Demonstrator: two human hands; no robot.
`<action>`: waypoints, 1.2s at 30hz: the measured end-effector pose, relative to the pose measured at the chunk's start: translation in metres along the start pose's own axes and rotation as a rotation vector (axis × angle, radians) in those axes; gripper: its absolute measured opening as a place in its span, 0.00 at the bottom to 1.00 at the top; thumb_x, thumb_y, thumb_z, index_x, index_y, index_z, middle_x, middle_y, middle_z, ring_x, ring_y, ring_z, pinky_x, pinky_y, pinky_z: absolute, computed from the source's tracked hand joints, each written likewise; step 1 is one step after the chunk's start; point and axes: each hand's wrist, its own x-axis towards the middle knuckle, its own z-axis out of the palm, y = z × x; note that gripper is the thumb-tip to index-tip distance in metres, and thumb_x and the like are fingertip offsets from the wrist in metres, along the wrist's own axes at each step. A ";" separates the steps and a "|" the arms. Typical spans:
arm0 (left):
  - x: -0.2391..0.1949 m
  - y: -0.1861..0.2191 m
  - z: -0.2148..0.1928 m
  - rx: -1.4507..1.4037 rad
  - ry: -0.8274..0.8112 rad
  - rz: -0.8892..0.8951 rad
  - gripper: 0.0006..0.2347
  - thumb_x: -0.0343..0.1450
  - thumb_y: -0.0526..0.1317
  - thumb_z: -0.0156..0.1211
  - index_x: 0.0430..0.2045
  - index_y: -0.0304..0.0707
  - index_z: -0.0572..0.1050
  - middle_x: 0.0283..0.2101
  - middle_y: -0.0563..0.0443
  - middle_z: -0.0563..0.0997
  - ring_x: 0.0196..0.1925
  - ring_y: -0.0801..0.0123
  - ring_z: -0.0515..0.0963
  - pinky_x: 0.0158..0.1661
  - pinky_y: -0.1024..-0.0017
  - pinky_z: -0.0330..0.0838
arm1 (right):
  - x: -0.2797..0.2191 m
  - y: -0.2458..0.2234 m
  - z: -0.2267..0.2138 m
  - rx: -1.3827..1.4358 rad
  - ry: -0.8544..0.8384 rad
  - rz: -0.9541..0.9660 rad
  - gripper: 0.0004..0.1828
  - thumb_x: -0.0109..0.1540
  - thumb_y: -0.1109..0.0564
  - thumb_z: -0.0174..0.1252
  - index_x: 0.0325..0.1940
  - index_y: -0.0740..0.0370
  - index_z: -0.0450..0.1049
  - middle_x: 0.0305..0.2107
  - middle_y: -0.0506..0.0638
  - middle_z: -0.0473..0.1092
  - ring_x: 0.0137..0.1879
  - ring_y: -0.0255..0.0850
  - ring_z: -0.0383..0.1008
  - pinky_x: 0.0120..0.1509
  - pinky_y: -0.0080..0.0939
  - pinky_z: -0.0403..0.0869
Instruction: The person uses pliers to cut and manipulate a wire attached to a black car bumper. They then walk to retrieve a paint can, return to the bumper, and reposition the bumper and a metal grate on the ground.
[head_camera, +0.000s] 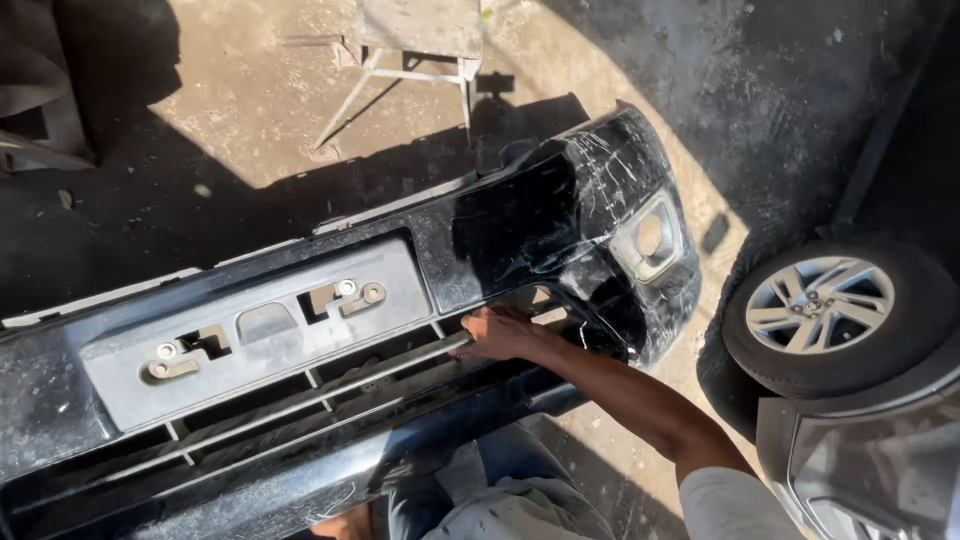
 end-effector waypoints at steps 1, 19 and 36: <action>0.021 -0.007 0.003 0.048 -0.009 -0.027 0.31 0.74 0.57 0.43 0.66 0.29 0.61 0.64 0.32 0.69 0.62 0.41 0.74 0.58 0.43 0.70 | 0.008 0.017 0.024 0.038 -0.016 0.033 0.38 0.61 0.24 0.53 0.39 0.64 0.72 0.25 0.59 0.71 0.35 0.55 0.76 0.43 0.60 0.75; 0.024 -0.090 0.130 -0.301 0.198 -0.370 0.53 0.59 0.78 0.56 0.77 0.61 0.38 0.78 0.33 0.34 0.79 0.34 0.44 0.70 0.37 0.50 | 0.228 0.297 0.314 0.074 -0.095 -0.082 0.39 0.63 0.28 0.60 0.54 0.69 0.75 0.53 0.64 0.74 0.61 0.59 0.73 0.69 0.54 0.69; -0.063 -0.164 0.076 0.966 0.304 -0.433 0.30 0.73 0.57 0.57 0.63 0.33 0.70 0.62 0.38 0.75 0.64 0.51 0.74 0.55 0.54 0.75 | 0.153 0.257 0.225 0.000 0.366 -0.004 0.33 0.66 0.41 0.58 0.69 0.60 0.63 0.61 0.62 0.66 0.69 0.57 0.63 0.73 0.56 0.61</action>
